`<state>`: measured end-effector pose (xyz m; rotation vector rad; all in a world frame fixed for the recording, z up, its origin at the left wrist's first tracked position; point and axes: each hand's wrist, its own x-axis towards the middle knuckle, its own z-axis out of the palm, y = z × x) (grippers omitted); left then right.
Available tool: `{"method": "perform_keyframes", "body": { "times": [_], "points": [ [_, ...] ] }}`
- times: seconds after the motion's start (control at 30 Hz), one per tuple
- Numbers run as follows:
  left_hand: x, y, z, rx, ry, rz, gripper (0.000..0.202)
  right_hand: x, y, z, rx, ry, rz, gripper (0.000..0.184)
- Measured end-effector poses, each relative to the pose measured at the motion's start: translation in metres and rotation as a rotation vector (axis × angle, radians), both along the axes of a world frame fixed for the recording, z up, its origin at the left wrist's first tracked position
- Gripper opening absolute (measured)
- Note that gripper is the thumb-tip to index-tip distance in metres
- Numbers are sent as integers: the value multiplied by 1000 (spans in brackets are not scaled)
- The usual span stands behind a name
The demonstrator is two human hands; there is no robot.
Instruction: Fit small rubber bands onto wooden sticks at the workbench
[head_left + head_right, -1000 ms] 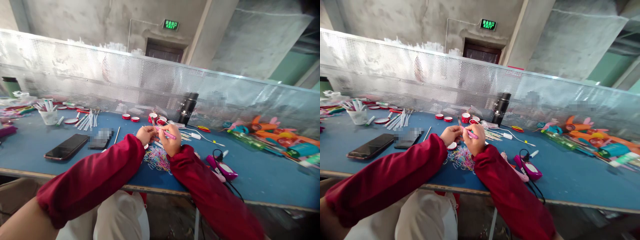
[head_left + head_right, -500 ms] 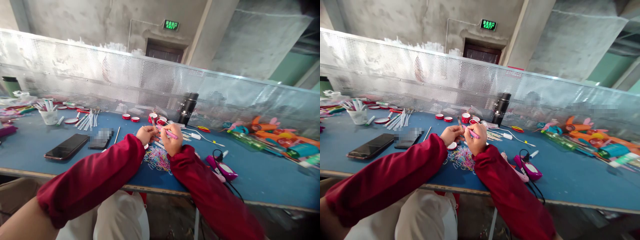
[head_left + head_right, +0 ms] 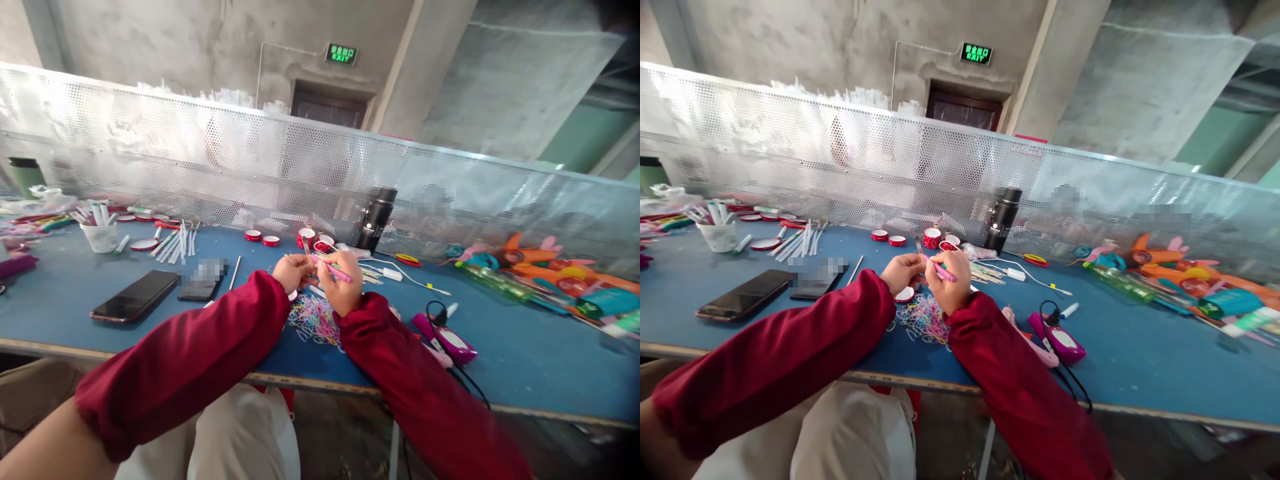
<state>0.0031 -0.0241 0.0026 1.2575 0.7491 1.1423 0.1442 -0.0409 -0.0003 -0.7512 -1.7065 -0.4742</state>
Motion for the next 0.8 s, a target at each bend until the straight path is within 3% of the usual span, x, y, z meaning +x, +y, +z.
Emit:
{"method": "perform_keyframes", "body": {
  "times": [0.8],
  "points": [
    [0,0,0,10,9,-11,13,3,2,0,10,-1,-16,3]
  ]
}}
